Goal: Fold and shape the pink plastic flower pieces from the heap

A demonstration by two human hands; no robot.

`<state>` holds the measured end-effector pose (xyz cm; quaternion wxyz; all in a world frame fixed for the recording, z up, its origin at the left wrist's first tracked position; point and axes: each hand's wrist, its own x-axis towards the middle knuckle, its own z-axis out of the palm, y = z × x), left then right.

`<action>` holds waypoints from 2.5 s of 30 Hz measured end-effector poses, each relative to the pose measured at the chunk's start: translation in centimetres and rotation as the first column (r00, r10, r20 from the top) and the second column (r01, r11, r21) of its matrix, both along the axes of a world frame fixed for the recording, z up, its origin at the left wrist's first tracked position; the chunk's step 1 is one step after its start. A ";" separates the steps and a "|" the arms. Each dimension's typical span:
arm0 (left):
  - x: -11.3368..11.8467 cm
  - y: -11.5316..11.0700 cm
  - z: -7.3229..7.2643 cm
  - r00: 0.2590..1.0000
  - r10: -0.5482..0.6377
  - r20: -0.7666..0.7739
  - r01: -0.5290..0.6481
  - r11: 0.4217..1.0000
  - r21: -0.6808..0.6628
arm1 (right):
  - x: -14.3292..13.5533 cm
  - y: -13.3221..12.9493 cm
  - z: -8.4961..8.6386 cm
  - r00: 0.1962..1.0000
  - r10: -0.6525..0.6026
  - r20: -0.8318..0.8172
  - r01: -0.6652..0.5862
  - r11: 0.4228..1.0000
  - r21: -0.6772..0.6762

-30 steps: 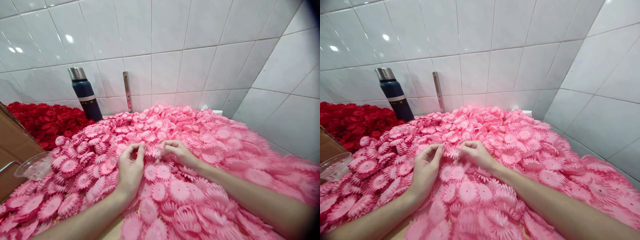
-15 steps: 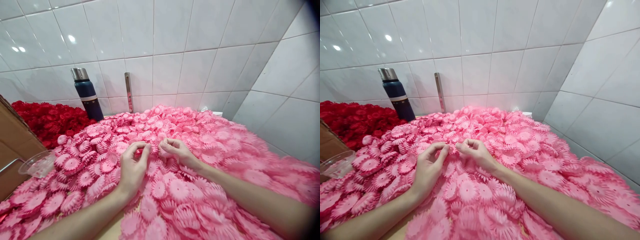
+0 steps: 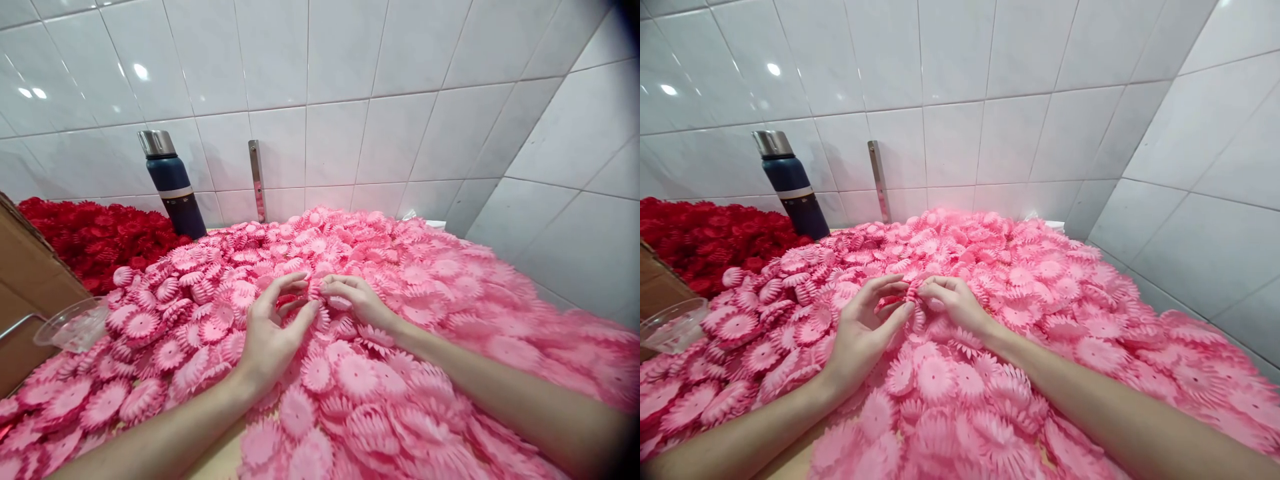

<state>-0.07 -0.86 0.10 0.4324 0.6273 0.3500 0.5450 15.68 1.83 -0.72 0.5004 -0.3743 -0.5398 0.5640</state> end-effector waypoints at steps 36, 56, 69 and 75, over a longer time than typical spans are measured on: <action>-0.3 0.2 0.1 0.997 -0.071 0.017 0.071 0.997 -0.035 | 0.1 0.0 -0.4 1.000 -0.028 -0.013 0.028 0.999 -0.036; -0.5 0.4 -0.1 0.987 0.158 0.025 -0.157 0.987 -0.043 | 0.0 0.0 -0.5 0.996 -0.076 -0.041 0.072 0.993 -0.091; -0.2 0.1 0.4 0.991 0.085 0.100 -0.078 0.994 -0.077 | -0.4 -0.3 -0.5 0.997 -0.061 0.052 0.063 0.997 -0.050; 0.1 0.0 0.6 0.986 0.077 0.145 -0.065 0.994 -0.087 | -0.6 -0.3 -0.3 0.996 -0.031 0.079 0.032 0.999 -0.019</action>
